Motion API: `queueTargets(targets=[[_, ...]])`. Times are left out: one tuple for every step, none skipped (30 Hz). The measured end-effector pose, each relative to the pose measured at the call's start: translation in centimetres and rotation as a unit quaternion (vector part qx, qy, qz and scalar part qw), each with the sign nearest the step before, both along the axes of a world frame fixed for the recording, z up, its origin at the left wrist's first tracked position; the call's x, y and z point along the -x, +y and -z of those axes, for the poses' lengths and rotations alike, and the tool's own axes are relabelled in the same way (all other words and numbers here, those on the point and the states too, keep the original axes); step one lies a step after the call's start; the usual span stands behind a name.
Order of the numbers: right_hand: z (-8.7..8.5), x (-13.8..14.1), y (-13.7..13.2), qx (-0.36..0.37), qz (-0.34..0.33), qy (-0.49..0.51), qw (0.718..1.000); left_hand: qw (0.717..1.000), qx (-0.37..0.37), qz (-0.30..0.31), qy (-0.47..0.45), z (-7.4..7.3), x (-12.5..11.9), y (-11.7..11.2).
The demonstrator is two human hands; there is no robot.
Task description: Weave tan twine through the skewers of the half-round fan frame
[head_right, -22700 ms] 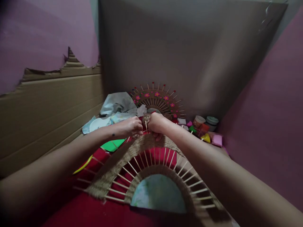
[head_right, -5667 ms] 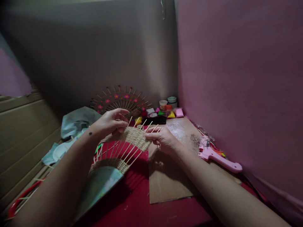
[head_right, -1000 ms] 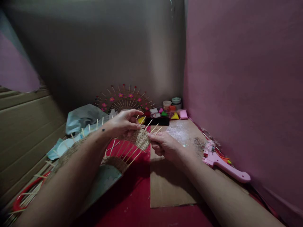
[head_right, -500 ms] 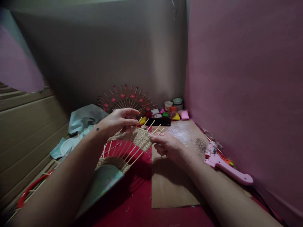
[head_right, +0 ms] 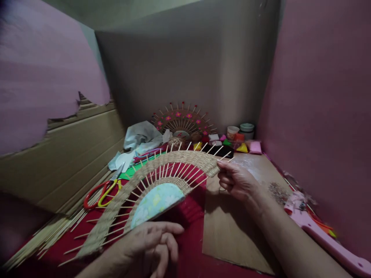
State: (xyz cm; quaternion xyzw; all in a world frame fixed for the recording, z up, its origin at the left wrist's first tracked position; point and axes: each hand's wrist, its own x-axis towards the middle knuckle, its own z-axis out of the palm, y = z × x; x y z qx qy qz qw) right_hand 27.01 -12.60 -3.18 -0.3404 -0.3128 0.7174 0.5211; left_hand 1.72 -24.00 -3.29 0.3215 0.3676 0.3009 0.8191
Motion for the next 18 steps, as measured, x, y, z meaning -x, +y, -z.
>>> queueTargets(targets=[[-0.1,-0.1,0.0,-0.001,0.002,0.003,1.0,0.994,0.03,-0.104,-0.03,1.0,0.2,-0.2],[-0.1,-0.1,0.0,-0.003,0.004,0.006,1.0,0.975,0.056,-0.207,-0.058,1.6,0.4,-0.2],[-0.1,-0.2,-0.1,-0.005,0.004,0.009,1.0,0.951,0.068,-0.291,-0.076,1.9,0.5,-0.2],[-0.2,-0.3,-0.1,-0.012,0.004,0.012,1.0,0.928,0.072,-0.353,-0.091,1.9,0.5,-0.2],[-0.2,-0.5,-0.2,-0.022,0.007,0.015,1.0,0.913,0.071,-0.39,-0.099,1.7,0.5,-0.1],[-0.3,-0.7,-0.2,-0.035,0.013,0.019,0.999,0.906,0.068,-0.406,-0.103,1.2,0.4,0.0],[-0.4,-0.9,-0.2,-0.048,0.021,0.023,0.998,0.905,0.061,-0.408,-0.106,0.7,0.2,0.0],[-0.5,-1.2,-0.2,-0.06,0.029,0.029,0.997,0.908,0.053,-0.4,-0.108,0.2,0.0,0.2],[-0.7,-1.5,-0.2,-0.069,0.038,0.036,0.996,0.913,0.041,-0.39,-0.112,-0.3,-0.2,0.5],[-0.8,-1.8,-0.2,-0.078,0.048,0.043,0.995,0.917,0.019,-0.379,-0.119,-0.7,-0.3,1.0],[-1.0,-2.0,-0.2,-0.084,0.057,0.051,0.994,0.923,-0.003,-0.363,-0.125,-1.1,-0.4,1.7],[-1.1,-2.2,-0.1,-0.09,0.065,0.058,0.992,0.929,-0.026,-0.346,-0.129,-1.4,-0.3,2.6],[-1.1,-2.3,-0.1,-0.095,0.072,0.064,0.991,0.933,-0.045,-0.332,-0.129,-1.7,-0.2,3.7],[-1.0,-2.3,0.0,-0.1,0.077,0.069,0.99,0.936,-0.05,-0.322,-0.131,-1.9,0.0,5.1],[-0.9,-2.2,0.1,-0.106,0.08,0.072,0.989,0.939,-0.052,-0.316,-0.129,-2.2,0.3,6.5],[-0.7,-2.0,0.2,-0.114,0.083,0.074,0.987,0.941,-0.055,-0.309,-0.129,-2.4,0.6,8.1],[-0.5,-1.8,0.4,-0.121,0.083,0.076,0.986,0.943,-0.06,-0.302,-0.13,-2.7,0.9,9.5],[-0.3,-1.6,0.5,-0.137,0.088,0.077,0.984,0.944,-0.065,-0.297,-0.13,-2.9,1.1,11.0]])
